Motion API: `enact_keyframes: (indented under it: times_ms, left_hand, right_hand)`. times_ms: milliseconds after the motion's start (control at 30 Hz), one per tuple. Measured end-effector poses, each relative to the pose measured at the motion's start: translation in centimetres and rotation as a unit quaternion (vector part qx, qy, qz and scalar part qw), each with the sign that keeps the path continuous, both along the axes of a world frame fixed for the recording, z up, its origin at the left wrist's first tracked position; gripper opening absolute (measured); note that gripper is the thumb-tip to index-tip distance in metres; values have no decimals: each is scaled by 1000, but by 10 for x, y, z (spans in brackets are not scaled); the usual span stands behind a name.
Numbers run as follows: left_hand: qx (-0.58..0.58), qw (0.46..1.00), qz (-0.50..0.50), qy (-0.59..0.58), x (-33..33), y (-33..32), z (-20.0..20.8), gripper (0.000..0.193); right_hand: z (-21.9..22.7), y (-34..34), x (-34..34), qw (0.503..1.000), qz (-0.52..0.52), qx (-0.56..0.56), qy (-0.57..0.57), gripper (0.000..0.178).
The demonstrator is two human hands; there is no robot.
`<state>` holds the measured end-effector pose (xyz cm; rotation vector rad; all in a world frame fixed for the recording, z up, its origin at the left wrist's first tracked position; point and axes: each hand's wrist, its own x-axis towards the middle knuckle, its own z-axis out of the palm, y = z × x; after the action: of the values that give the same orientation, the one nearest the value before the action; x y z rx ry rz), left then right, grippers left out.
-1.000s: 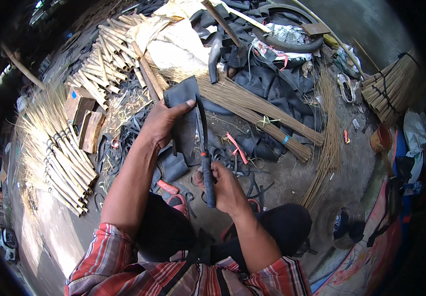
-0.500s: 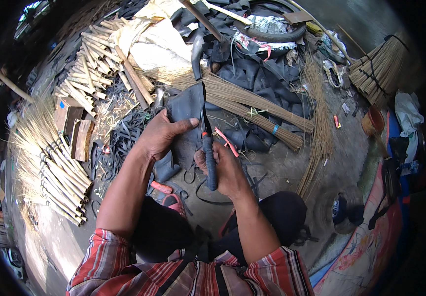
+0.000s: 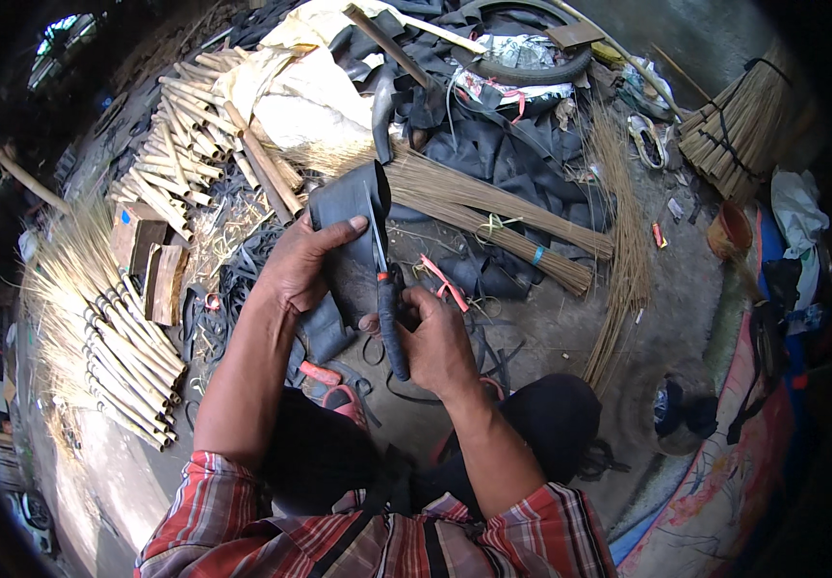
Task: The person sits on the floor and uses shears to cut a black rubber sheet into strips. They repeatedly reposition the rubber and continue cutting along its length, producing multiple narrow strips that accumulate on the floor.
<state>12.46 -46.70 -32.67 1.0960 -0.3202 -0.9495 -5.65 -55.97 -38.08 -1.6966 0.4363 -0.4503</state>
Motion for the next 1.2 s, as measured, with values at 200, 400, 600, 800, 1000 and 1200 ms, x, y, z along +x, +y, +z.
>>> enact_keyframes:
  times_ms: [200,400,600,800,1000,1200]
  left_hand:
    - [29,997,-12,-76,-7,1,-9,41]
    - [40,991,-56,-112,-10,0,-9,42]
    - [13,1000,0,1,3,4,-1,37]
    - [28,996,-19,-82,-5,4,-4,42]
    - [-7,993,-41,-110,-13,3,-6,40]
    - [4,1000,-21,17,5,3,-3,46]
  right_hand:
    - [8,-4,3,980,-35,-183,70,53]
    - [21,-12,-5,973,-38,-170,151,50]
    - [15,-2,-5,996,-22,-59,60,58]
    - [10,-4,3,964,-71,-256,-2,71]
    - [23,-13,-5,968,-61,-229,84,59]
    - [25,-2,-5,985,-51,-154,65,61]
